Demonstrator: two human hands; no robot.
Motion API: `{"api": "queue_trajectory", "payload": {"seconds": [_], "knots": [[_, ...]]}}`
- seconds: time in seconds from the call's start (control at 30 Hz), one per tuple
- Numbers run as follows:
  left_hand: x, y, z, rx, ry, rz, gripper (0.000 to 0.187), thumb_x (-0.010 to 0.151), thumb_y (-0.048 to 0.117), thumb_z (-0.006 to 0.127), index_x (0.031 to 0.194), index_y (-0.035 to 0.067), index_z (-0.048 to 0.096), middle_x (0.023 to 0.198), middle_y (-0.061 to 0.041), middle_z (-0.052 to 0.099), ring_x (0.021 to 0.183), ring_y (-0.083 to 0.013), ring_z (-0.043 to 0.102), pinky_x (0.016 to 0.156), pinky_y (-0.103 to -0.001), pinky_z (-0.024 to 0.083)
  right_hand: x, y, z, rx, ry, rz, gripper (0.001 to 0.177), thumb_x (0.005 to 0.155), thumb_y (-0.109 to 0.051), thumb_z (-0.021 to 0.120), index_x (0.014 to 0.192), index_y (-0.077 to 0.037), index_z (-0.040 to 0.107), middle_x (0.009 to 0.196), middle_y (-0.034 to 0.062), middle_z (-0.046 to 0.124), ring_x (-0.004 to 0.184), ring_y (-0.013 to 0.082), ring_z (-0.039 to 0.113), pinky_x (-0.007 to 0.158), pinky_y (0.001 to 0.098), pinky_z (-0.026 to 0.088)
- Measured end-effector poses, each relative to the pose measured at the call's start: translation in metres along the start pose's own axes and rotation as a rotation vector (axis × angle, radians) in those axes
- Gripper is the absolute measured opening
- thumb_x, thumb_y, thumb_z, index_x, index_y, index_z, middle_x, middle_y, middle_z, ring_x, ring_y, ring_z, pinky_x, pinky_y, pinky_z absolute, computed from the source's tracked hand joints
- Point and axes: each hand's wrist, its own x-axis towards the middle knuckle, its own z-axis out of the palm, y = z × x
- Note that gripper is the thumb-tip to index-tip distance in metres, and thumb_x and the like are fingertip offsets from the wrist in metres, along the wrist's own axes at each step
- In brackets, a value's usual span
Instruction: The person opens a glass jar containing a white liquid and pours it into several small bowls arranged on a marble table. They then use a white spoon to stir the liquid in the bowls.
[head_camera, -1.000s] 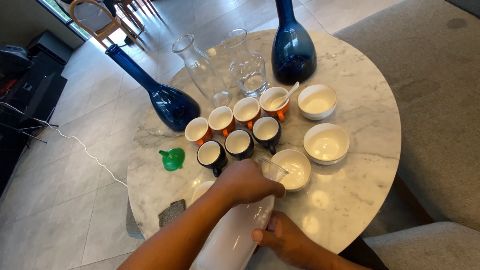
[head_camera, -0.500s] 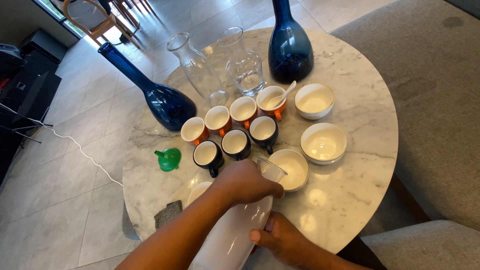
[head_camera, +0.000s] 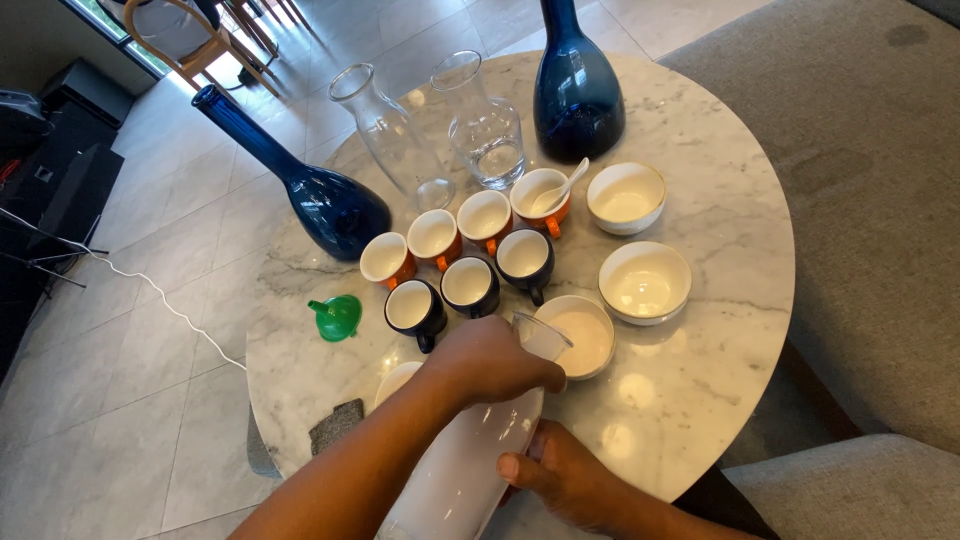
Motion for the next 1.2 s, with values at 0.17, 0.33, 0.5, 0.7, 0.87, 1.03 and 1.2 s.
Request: {"api": "queue_trajectory", "payload": {"seconds": [0.17, 0.33, 0.5, 0.7, 0.87, 1.03, 1.2], "knots": [[-0.0032, 0.0021, -0.0015, -0.006, -0.011, -0.010, 0.060, 0.065, 0.050, 0.073, 0.111, 0.012, 0.068, 0.101, -0.005, 0.069, 0.088, -0.0216, 0.064, 0.065, -0.033, 0.045, 0.0003, 0.0022, -0.0002, 0.015, 0.031, 0.057, 0.077, 0.069, -0.066, 0.070, 0.109, -0.001, 0.070, 0.092, 0.0100, 0.077, 0.081, 0.0196, 0.074, 0.073, 0.0327, 0.061], [-0.0050, 0.0040, -0.0029, -0.015, -0.013, -0.022, 0.058, 0.066, 0.049, 0.074, 0.110, 0.012, 0.068, 0.099, -0.004, 0.068, 0.086, -0.0211, 0.063, 0.064, -0.032, 0.044, 0.0008, 0.0026, -0.0008, 0.022, 0.005, -0.015, 0.067, 0.075, -0.063, 0.071, 0.101, -0.001, 0.071, 0.088, 0.0090, 0.076, 0.080, 0.0196, 0.072, 0.073, 0.0326, 0.059], [-0.0037, 0.0043, -0.0028, 0.009, -0.020, -0.018, 0.060, 0.066, 0.050, 0.073, 0.112, 0.012, 0.068, 0.101, -0.005, 0.067, 0.088, -0.0218, 0.063, 0.065, -0.033, 0.044, 0.0004, 0.0007, 0.0002, 0.035, -0.003, -0.007, 0.068, 0.075, -0.063, 0.070, 0.103, -0.002, 0.070, 0.088, 0.0084, 0.074, 0.078, 0.0184, 0.069, 0.071, 0.0320, 0.056], [-0.0054, 0.0052, -0.0031, 0.003, -0.018, -0.024, 0.062, 0.065, 0.049, 0.073, 0.114, 0.012, 0.068, 0.104, -0.005, 0.068, 0.091, -0.0220, 0.064, 0.066, -0.033, 0.045, 0.0002, 0.0009, 0.0000, 0.023, -0.002, 0.010, 0.068, 0.074, -0.063, 0.070, 0.100, -0.001, 0.070, 0.085, 0.0092, 0.073, 0.076, 0.0188, 0.069, 0.070, 0.0314, 0.056], [-0.0019, 0.0033, -0.0007, 0.025, -0.007, -0.021, 0.063, 0.066, 0.052, 0.074, 0.114, 0.012, 0.068, 0.102, -0.005, 0.068, 0.090, -0.0223, 0.064, 0.066, -0.034, 0.045, -0.0001, 0.0006, -0.0008, 0.030, -0.008, -0.013, 0.070, 0.075, -0.063, 0.071, 0.108, -0.002, 0.071, 0.094, 0.0079, 0.076, 0.084, 0.0174, 0.071, 0.075, 0.0320, 0.057], [-0.0040, 0.0017, 0.0007, 0.015, 0.028, 0.012, 0.054, 0.066, 0.051, 0.071, 0.102, 0.011, 0.068, 0.092, -0.005, 0.067, 0.083, -0.0227, 0.063, 0.062, -0.034, 0.043, -0.0003, 0.0012, -0.0014, 0.009, -0.015, -0.042, 0.068, 0.076, -0.063, 0.071, 0.103, -0.001, 0.073, 0.094, 0.0071, 0.077, 0.086, 0.0156, 0.071, 0.077, 0.0305, 0.056], [-0.0081, -0.0010, 0.0023, 0.014, 0.063, 0.041, 0.051, 0.067, 0.053, 0.072, 0.095, 0.011, 0.067, 0.089, -0.006, 0.065, 0.081, -0.0233, 0.061, 0.062, -0.036, 0.041, -0.0003, 0.0022, 0.0020, 0.086, 0.037, -0.064, 0.085, 0.068, -0.065, 0.079, 0.123, -0.002, 0.068, 0.117, 0.0101, 0.078, 0.109, 0.0202, 0.073, 0.093, 0.0358, 0.057]]}}
